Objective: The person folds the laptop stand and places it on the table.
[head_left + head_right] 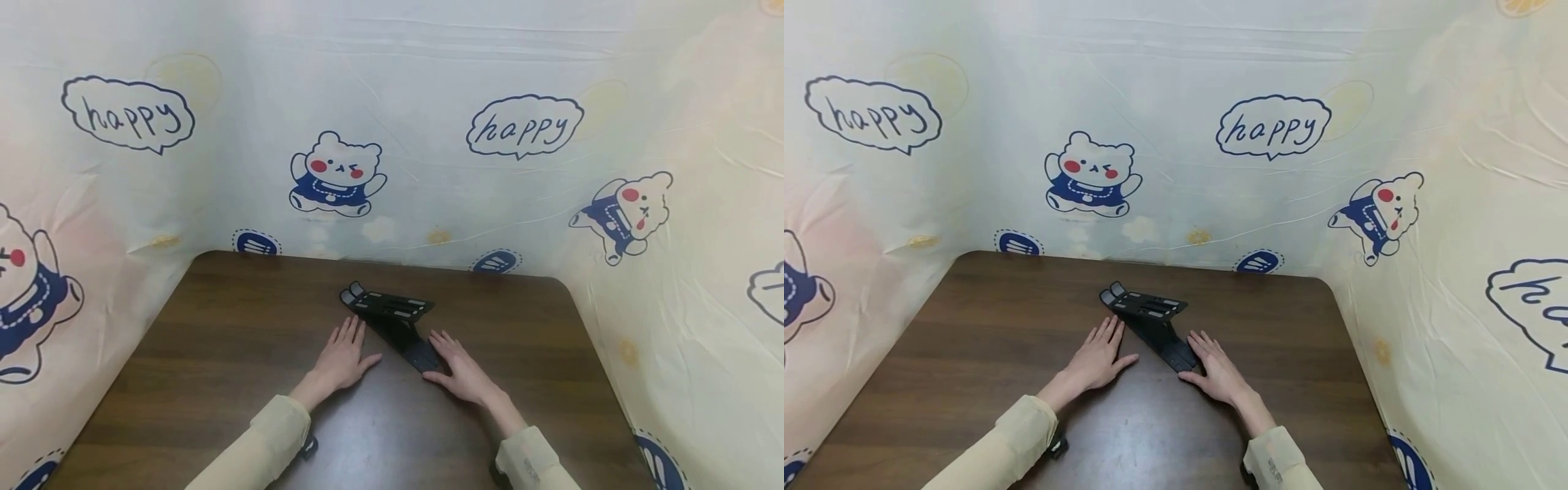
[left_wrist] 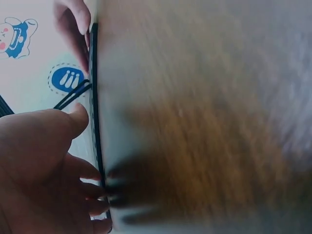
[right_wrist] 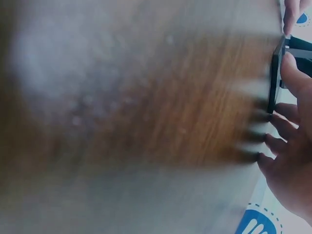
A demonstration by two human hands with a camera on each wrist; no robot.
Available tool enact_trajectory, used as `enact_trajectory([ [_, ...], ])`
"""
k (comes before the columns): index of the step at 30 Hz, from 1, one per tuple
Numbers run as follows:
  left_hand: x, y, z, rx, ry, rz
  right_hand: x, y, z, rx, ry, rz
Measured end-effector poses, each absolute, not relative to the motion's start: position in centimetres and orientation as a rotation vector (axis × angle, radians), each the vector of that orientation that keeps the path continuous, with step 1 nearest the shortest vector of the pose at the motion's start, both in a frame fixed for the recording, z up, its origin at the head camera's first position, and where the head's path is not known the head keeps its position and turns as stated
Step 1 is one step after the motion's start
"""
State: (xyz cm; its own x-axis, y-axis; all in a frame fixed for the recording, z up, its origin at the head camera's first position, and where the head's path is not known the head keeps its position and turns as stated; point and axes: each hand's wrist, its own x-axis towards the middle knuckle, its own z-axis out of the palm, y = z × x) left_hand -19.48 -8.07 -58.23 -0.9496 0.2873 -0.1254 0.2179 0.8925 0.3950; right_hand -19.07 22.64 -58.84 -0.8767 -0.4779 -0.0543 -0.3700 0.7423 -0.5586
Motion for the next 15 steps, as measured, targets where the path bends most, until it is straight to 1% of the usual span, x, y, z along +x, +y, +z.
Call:
enact_trajectory([
  [7,-18.88,-7.44,-58.11,0.442,2.870,0.566,-19.51,22.51,-58.76,-0.709,2.736,-0.816],
  [15,-18.96,-7.42,-58.58,0.431,2.900,0.557,-19.04,22.03,-58.71,-0.633,2.738,-0.816],
])
